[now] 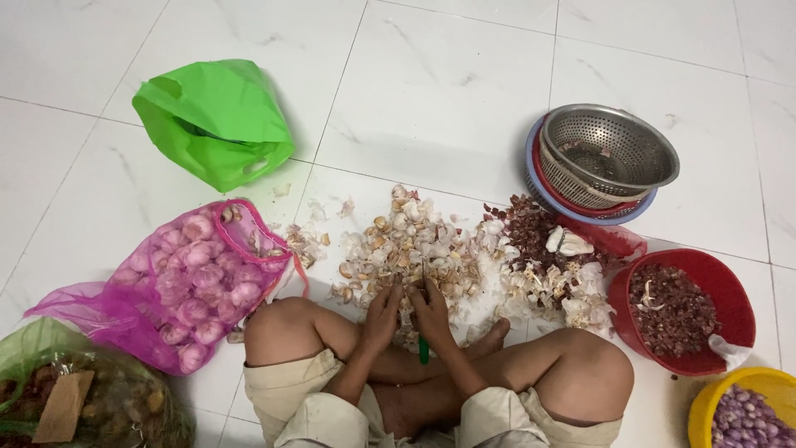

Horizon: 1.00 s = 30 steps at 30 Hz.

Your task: A person sits on the floor and manually peels garlic bulbs, breaking them into cloves and removing the skin.

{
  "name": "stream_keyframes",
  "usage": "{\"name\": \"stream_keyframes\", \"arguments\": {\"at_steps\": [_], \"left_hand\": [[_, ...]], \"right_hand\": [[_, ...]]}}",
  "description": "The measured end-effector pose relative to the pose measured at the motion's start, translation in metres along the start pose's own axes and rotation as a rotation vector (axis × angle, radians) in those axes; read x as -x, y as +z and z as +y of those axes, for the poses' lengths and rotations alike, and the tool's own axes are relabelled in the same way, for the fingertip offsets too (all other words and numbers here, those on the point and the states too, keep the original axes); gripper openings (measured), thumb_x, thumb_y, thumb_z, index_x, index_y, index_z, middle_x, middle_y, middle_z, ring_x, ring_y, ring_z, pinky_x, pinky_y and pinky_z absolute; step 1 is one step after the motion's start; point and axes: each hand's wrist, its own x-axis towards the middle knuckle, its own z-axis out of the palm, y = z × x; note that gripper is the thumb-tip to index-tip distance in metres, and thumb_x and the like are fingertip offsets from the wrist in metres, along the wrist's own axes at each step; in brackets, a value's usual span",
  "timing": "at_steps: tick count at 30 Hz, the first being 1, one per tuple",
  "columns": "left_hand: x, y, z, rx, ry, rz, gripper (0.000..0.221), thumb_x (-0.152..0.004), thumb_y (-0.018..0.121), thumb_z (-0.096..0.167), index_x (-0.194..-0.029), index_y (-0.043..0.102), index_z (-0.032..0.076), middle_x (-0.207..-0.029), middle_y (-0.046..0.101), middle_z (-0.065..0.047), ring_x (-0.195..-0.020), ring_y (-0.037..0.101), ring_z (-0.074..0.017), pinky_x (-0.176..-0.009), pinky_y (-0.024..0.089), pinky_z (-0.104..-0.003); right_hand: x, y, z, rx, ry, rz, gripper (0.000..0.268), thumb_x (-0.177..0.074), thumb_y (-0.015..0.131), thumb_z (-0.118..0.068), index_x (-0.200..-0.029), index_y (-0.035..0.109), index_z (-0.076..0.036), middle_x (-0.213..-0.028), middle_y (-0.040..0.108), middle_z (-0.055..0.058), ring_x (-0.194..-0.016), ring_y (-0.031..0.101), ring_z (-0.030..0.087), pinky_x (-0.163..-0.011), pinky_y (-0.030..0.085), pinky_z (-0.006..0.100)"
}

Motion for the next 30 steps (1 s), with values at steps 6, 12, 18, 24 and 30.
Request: {"name": "stream_keyframes", "arguments": {"at_steps": [6,12,18,24,30], "left_hand": [[0.015,0.015,0.037,-0.242,0.034,0.072,0.054,-0.116,0.033,0.039,-0.136,0.057,-0.006,-0.082,0.061,-0.017,-0.064,0.053,-0.0174,-0.059,0.048,-0.04],[0.017,0.032,0.031,-0.243,0.166,0.128,0.056,-0.114,0.028,0.036,-0.14,0.054,-0.005,-0.074,0.06,-0.022,-0.061,0.052,-0.0196,-0.054,0.048,-0.039],[0.024,0.032,0.056,-0.33,0.257,0.178,0.042,-0.113,0.038,0.023,-0.135,0.059,-0.006,-0.101,0.071,-0.032,-0.089,0.072,-0.0432,-0.078,0.061,-0.052],[0.029,0.043,0.072,-0.362,0.319,0.196,0.039,-0.113,0.038,0.022,-0.131,0.065,0.001,-0.106,0.072,-0.026,-0.096,0.073,-0.0388,-0.084,0.062,-0.05],[0.023,0.044,0.065,-0.349,0.289,0.198,0.038,-0.114,0.038,0.023,-0.125,0.067,0.001,-0.098,0.07,-0.027,-0.087,0.072,-0.0426,-0.076,0.061,-0.052]], "right_hand": [[0.007,0.017,-0.031,0.174,-0.09,0.046,0.039,-0.108,0.053,-0.036,-0.1,0.066,0.0,-0.072,0.055,0.01,-0.056,0.051,0.017,-0.056,0.044,0.035],[0.015,0.023,-0.03,0.143,0.046,0.287,0.034,-0.104,0.055,-0.033,-0.078,0.054,-0.011,-0.064,0.045,0.002,-0.058,0.04,0.014,-0.061,0.034,0.034],[0.009,0.014,-0.022,0.159,0.022,0.111,0.029,-0.101,0.065,-0.033,-0.093,0.06,-0.006,-0.063,0.053,0.009,-0.048,0.051,0.018,-0.054,0.046,0.035],[0.006,0.01,0.004,0.271,-0.135,0.13,0.035,-0.11,0.047,-0.031,-0.113,0.056,0.003,-0.085,0.059,0.019,-0.072,0.057,0.022,-0.069,0.05,0.041],[0.004,0.007,0.008,0.236,-0.201,0.162,0.019,-0.105,0.045,-0.016,-0.11,0.055,0.0,-0.073,0.054,0.008,-0.062,0.05,0.014,-0.059,0.049,0.034]]}}
